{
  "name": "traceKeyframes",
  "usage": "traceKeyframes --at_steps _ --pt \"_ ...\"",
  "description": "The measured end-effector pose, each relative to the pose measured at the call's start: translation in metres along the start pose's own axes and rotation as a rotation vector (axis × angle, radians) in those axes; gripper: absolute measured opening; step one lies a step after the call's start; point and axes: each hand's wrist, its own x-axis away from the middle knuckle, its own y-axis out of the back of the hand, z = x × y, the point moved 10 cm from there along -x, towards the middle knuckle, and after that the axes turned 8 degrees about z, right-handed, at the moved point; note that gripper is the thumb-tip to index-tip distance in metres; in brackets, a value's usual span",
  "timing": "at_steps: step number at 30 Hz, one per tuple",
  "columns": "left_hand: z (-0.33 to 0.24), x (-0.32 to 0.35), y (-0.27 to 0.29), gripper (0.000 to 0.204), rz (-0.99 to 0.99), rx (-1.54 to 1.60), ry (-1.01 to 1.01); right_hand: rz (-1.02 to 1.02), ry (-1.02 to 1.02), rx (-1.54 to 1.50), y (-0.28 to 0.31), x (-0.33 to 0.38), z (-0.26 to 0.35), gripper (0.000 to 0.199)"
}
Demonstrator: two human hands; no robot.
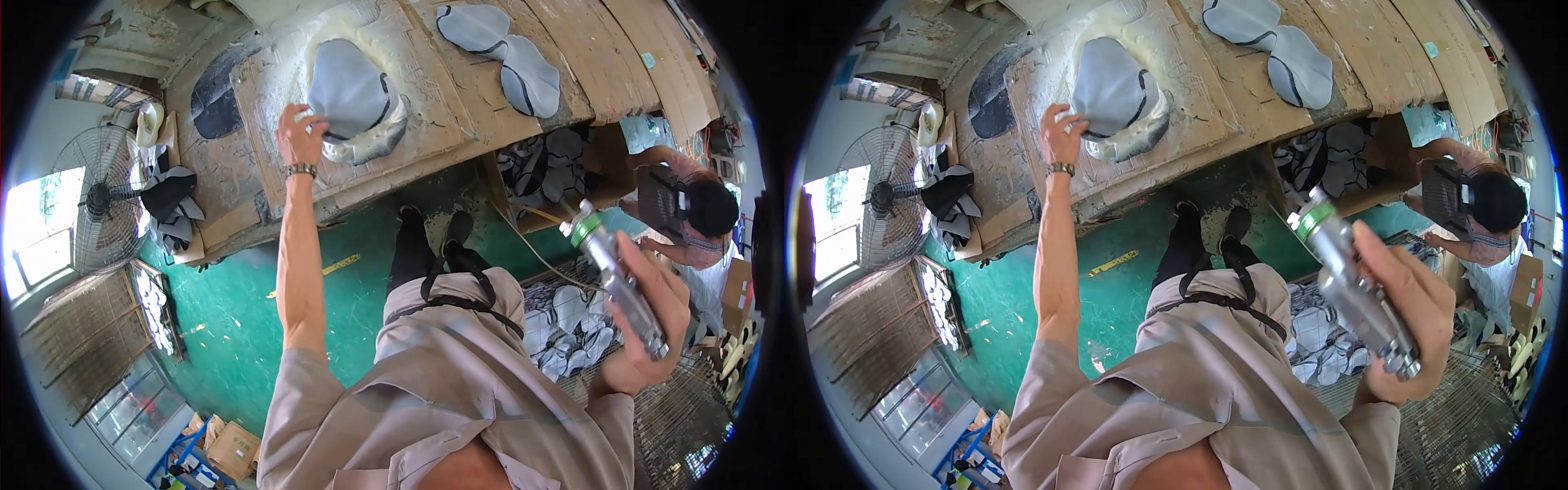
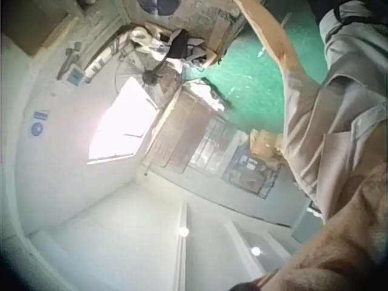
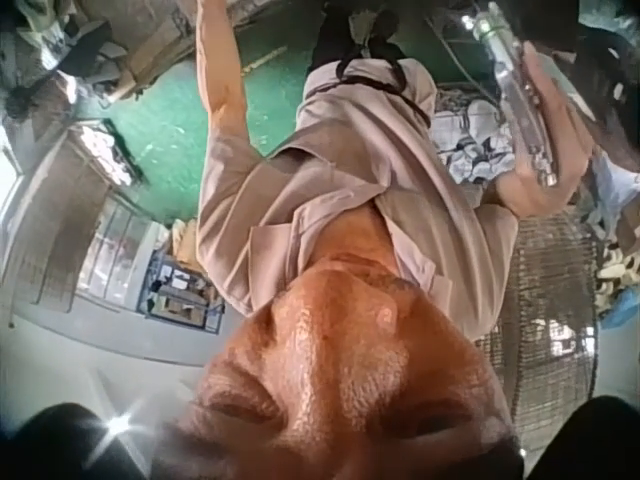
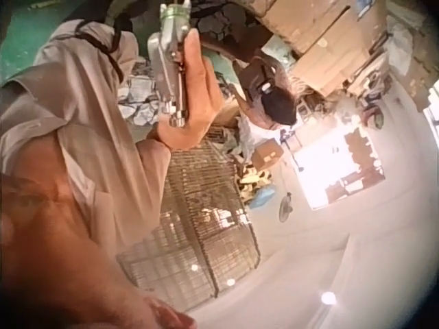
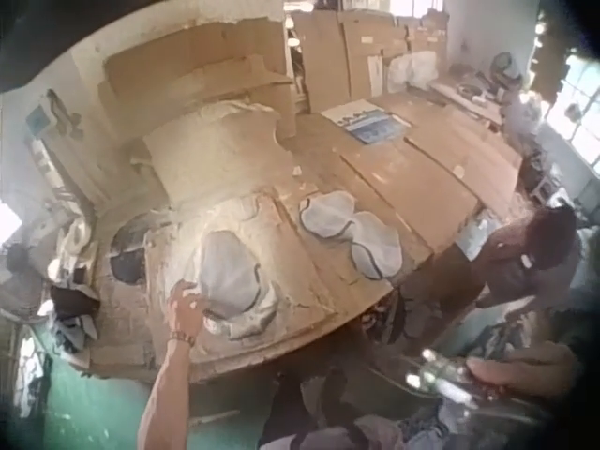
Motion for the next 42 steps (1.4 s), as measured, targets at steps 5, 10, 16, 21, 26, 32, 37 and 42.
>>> traceKeyframes --at_steps 5,10,16,21,26,32,37,42 --pt "-0.018 -0.056 0.029 0.015 0.011 -0.034 -0.035 0.178 0.128 -0.161 -0.019 0.004 -0.007 0.048" --pt "-0.010 -0.076 0.012 0.023 0.243 -0.044 0.050 0.236 0.624 -0.166 -0.013 -0.005 0.034 0.063" --pt "-0.032 -0.096 0.018 0.026 0.223 -0.049 0.001 0.122 0.508 -0.151 0.005 0.002 0.012 0.063" --pt "-0.106 -0.154 0.066 0.017 0.117 -0.093 -0.179 0.079 0.429 -0.353 0.007 0.004 -0.026 0.069" --pt "-0.255 -0.232 0.093 0.019 -0.009 -0.109 -0.384 0.056 0.305 -0.492 -0.002 0.036 -0.056 0.068" --pt "-0.409 -0.261 0.028 0.024 -0.258 -0.185 -0.601 -0.059 0.142 -0.544 -0.014 0.073 -0.099 0.071" --pt "-0.502 -0.253 -0.201 0.062 0.240 -0.381 -0.614 -0.125 0.012 -0.490 -0.015 0.094 -0.126 0.068" --pt "-0.461 -0.156 -0.367 0.076 0.760 -0.088 -0.545 -0.143 0.004 -0.441 -0.006 0.098 -0.133 0.067"
